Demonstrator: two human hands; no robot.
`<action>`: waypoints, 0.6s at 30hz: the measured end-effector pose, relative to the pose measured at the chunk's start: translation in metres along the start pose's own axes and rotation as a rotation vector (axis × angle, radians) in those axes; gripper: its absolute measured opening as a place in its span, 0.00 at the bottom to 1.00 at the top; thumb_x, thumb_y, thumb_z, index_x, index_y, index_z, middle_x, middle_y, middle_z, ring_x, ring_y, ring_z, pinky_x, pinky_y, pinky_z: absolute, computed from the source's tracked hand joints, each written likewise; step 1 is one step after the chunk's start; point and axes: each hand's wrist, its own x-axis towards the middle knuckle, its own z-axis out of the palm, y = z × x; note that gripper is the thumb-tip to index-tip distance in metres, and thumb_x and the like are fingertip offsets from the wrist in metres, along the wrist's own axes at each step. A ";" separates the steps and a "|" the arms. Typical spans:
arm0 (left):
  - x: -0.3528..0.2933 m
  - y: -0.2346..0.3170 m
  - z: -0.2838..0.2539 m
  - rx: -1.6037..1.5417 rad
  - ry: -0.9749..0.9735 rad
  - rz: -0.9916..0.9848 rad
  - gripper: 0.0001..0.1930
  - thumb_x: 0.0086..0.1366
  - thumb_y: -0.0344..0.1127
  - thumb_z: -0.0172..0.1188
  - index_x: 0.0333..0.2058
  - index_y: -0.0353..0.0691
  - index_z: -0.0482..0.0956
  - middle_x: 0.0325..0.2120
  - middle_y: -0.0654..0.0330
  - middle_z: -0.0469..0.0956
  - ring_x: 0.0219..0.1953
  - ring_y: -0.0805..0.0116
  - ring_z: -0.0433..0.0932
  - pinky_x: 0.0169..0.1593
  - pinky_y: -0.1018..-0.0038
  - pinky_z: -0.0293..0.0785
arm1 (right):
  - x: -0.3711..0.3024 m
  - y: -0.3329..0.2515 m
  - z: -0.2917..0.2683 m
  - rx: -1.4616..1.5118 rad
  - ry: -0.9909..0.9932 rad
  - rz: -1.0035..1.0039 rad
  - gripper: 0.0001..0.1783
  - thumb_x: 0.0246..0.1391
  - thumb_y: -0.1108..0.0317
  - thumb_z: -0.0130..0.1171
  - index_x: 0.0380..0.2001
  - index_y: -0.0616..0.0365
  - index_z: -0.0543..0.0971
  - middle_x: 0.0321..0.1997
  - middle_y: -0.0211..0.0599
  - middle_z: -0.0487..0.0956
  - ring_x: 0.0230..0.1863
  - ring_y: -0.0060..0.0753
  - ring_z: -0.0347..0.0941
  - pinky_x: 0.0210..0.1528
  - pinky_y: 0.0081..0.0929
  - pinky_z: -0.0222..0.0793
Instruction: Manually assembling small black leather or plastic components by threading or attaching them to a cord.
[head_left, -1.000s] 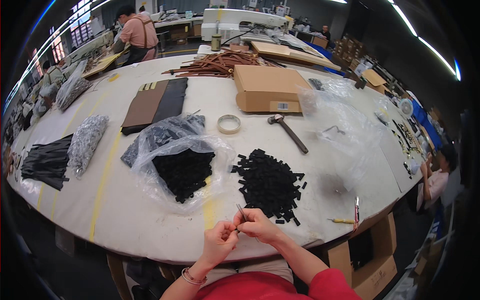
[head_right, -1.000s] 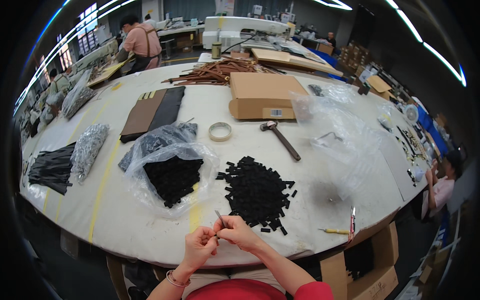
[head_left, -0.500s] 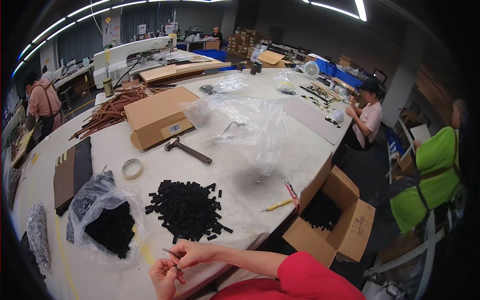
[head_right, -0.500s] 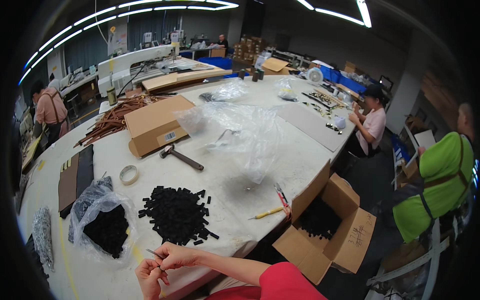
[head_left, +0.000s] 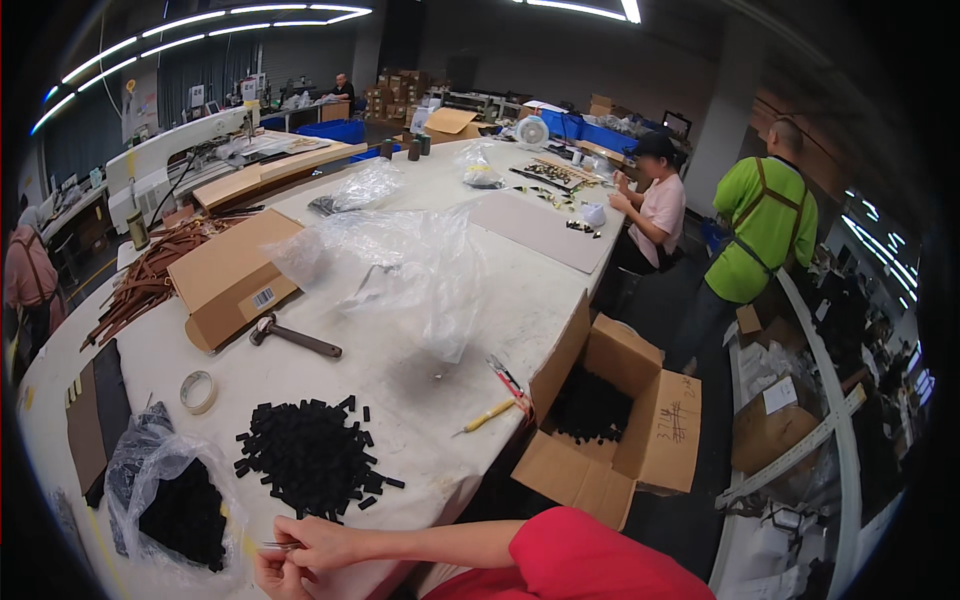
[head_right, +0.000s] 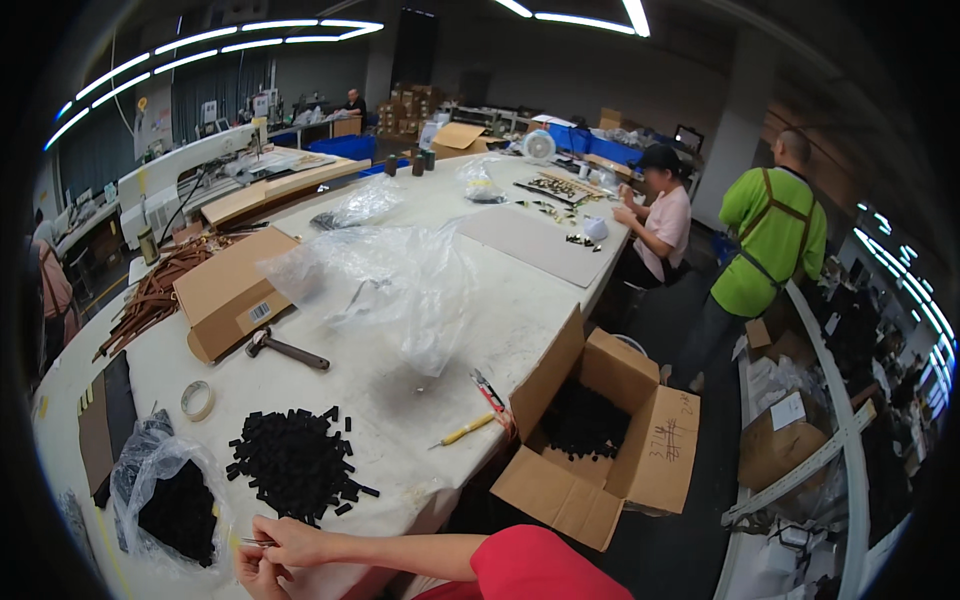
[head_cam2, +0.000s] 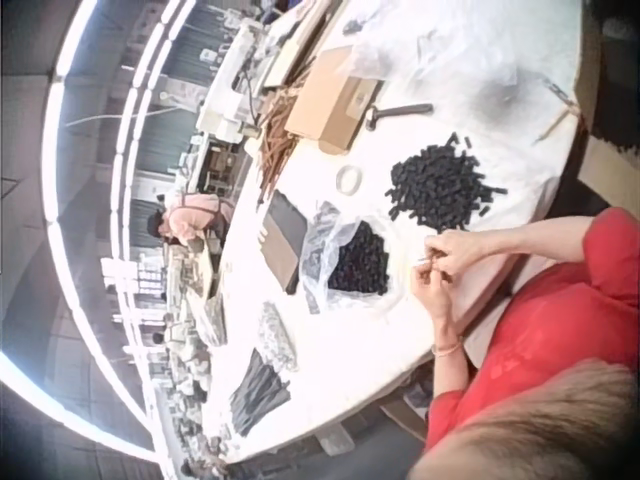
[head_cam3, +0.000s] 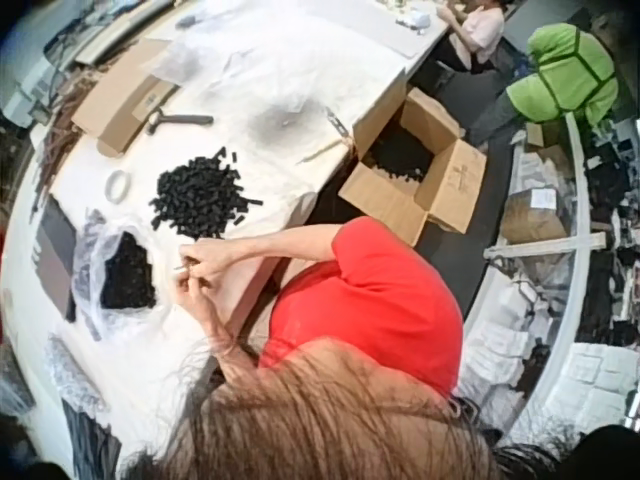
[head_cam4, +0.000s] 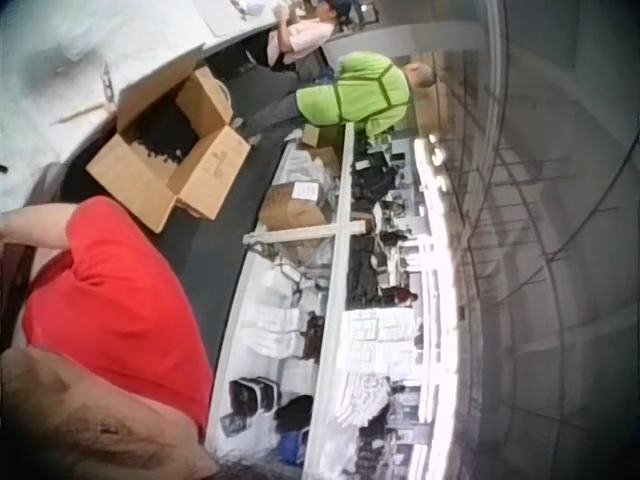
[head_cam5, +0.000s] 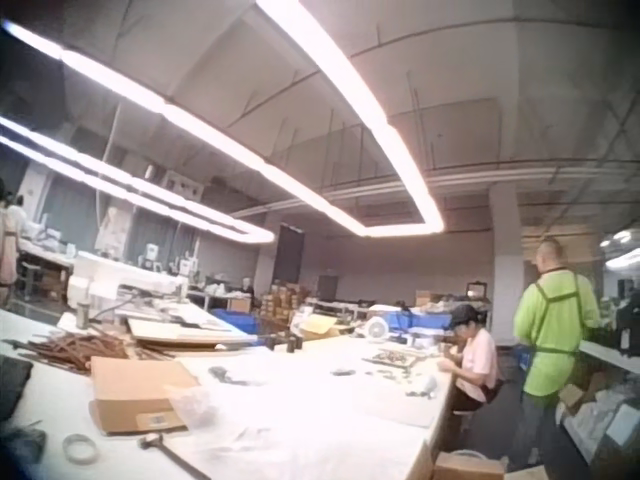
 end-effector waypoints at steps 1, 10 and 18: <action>0.004 0.028 0.006 -0.251 0.046 -0.163 0.03 0.56 0.25 0.50 0.29 0.32 0.71 0.17 0.61 0.69 0.16 0.77 0.65 0.20 0.83 0.62 | -0.003 -0.003 -0.006 -0.134 -0.028 -0.080 0.08 0.48 0.68 0.45 0.26 0.61 0.61 0.13 0.37 0.68 0.17 0.35 0.68 0.20 0.31 0.60; 0.006 0.043 -0.001 -0.601 0.108 -0.512 0.07 0.55 0.27 0.46 0.32 0.33 0.71 0.15 0.65 0.65 0.11 0.82 0.56 0.14 0.86 0.52 | -0.004 -0.002 -0.011 -0.099 -0.156 0.069 0.09 0.51 0.66 0.42 0.25 0.61 0.65 0.14 0.35 0.71 0.14 0.27 0.67 0.19 0.24 0.60; 0.010 0.045 -0.011 -0.823 0.068 -0.659 0.04 0.54 0.28 0.46 0.29 0.36 0.69 0.12 0.65 0.61 0.07 0.81 0.50 0.10 0.86 0.48 | -0.002 -0.007 -0.018 -0.030 -0.254 0.052 0.08 0.49 0.67 0.44 0.24 0.61 0.66 0.13 0.34 0.71 0.12 0.22 0.66 0.18 0.21 0.59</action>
